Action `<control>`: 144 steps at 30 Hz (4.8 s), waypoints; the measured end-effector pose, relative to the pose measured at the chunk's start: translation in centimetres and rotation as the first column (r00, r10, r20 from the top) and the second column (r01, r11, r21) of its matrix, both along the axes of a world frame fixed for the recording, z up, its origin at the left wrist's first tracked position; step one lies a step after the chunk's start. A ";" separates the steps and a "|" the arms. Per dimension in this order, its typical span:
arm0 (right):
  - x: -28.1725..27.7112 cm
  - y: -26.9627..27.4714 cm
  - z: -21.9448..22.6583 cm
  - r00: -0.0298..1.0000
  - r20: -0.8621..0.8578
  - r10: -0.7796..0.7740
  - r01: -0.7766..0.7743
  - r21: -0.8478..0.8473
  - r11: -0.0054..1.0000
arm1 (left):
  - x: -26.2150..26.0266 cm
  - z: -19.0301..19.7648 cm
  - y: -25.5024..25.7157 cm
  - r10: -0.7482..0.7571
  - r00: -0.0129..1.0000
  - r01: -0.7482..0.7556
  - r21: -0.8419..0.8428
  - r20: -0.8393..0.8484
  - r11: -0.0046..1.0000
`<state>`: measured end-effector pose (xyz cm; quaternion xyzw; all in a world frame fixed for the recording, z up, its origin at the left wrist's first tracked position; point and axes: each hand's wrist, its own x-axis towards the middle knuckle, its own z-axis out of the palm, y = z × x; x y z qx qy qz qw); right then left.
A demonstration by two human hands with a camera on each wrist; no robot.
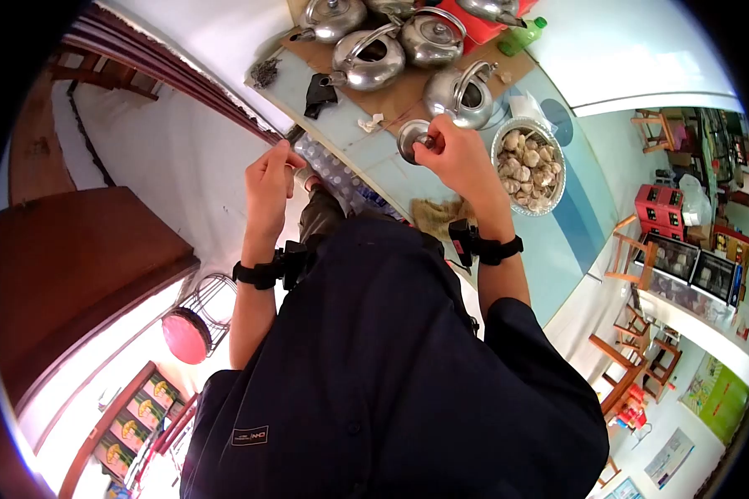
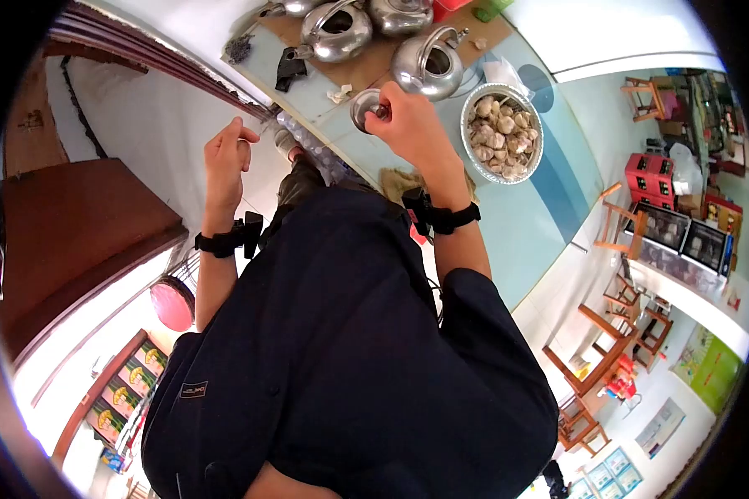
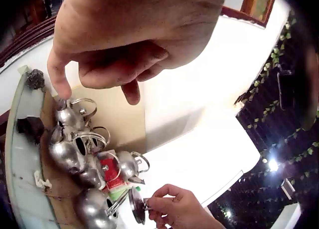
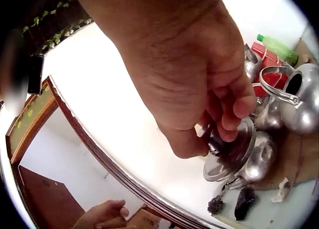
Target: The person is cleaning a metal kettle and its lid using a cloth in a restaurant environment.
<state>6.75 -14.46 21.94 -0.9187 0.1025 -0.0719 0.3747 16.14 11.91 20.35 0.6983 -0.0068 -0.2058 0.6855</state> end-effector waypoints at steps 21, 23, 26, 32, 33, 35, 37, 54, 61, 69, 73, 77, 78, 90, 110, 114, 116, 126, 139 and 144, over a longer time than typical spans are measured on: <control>13.4 -0.8 -15.5 0.936 -0.292 -0.198 0.087 -0.353 0.931 | 2.1 -0.2 9.7 0.378 0.926 -0.374 0.173 0.011 0.911; 13.8 -0.5 -15.4 0.892 -0.320 -0.321 0.232 -0.286 0.930 | 1.9 -0.9 10.1 0.385 0.923 -0.380 0.159 0.004 0.911; 13.6 -0.5 -14.7 0.872 -0.311 -0.378 0.304 -0.262 0.916 | 2.3 -1.4 10.1 0.371 0.928 -0.367 0.128 -0.009 0.921; 11.2 -4.1 -10.0 0.925 -0.002 -0.380 0.374 -0.172 0.911 | 3.5 -0.7 8.8 0.303 0.953 -0.298 0.130 -0.017 0.946; 11.1 -4.6 -9.1 0.923 -0.001 -0.385 0.379 -0.176 0.908 | 3.7 -0.8 8.6 0.285 0.959 -0.282 0.120 -0.008 0.952; 10.4 -5.5 -7.9 0.827 0.231 -0.513 0.557 -0.203 0.806 | 3.9 -1.4 8.1 0.271 0.963 -0.268 0.108 -0.010 0.957; 10.4 -6.8 -9.8 0.776 0.418 -0.472 0.619 -0.365 0.695 | 4.0 -1.8 7.1 0.251 0.968 -0.250 0.081 -0.013 0.965; 1.5 -6.5 0.3 0.863 0.097 -0.496 0.233 0.795 0.560 | 2.1 0.0 1.0 -0.306 0.952 0.307 -0.030 0.030 0.951; -0.7 4.9 1.5 0.906 -0.019 -0.423 0.344 0.616 0.709 | 2.1 0.9 -9.4 -0.640 0.765 0.605 -0.256 -0.079 0.754; -3.4 9.4 0.7 0.893 0.040 -0.449 0.441 0.125 0.889 | 2.7 0.6 -11.7 -0.774 0.575 0.623 -0.471 -0.266 0.625; -6.3 10.4 0.0 0.896 0.087 -0.435 0.428 0.084 0.900 | 3.1 -0.2 -11.3 -0.806 0.497 0.683 -0.429 -0.320 0.591; -11.7 12.8 -1.5 0.734 -0.224 -0.641 0.670 0.089 0.737 | 5.2 0.3 -11.0 -0.795 0.410 0.698 -0.407 -0.447 0.589; -13.0 13.1 -1.8 0.704 -0.341 -0.623 0.687 0.104 0.719 | 5.9 0.6 -11.0 -0.797 0.397 0.703 -0.408 -0.456 0.583; -22.0 5.8 -14.1 0.455 -0.364 -0.813 0.855 -0.078 0.513 | 5.2 3.0 -6.6 -0.561 0.655 0.483 -0.290 -0.506 0.826; -27.5 -3.4 -3.4 0.606 -0.023 -0.795 0.263 0.949 0.173 | -11.5 2.3 -8.2 -0.771 0.610 0.353 -0.810 -0.181 0.469; -29.3 -1.6 0.5 0.689 0.130 -0.713 0.231 0.893 0.386 | -15.3 3.5 -10.2 -0.742 0.631 0.453 -0.669 -0.226 0.589; -29.6 -1.2 0.9 0.722 0.235 -0.651 0.231 0.805 0.547 | -16.8 3.5 -10.9 -0.723 0.657 0.558 -0.507 -0.214 0.657; -30.8 -0.9 1.7 0.634 0.446 -0.632 0.490 0.401 0.774 | -21.7 6.4 -12.1 -0.895 0.382 0.918 0.020 0.230 0.397; -32.1 -1.1 1.2 0.485 0.706 -0.515 0.633 0.123 0.765 | -23.5 7.1 -15.3 -0.937 0.314 0.944 -0.157 0.153 0.291; -32.1 -1.6 1.5 0.471 0.614 -0.633 0.687 0.196 0.700 | -23.2 6.9 -16.4 -0.950 0.282 0.953 -0.156 0.134 0.261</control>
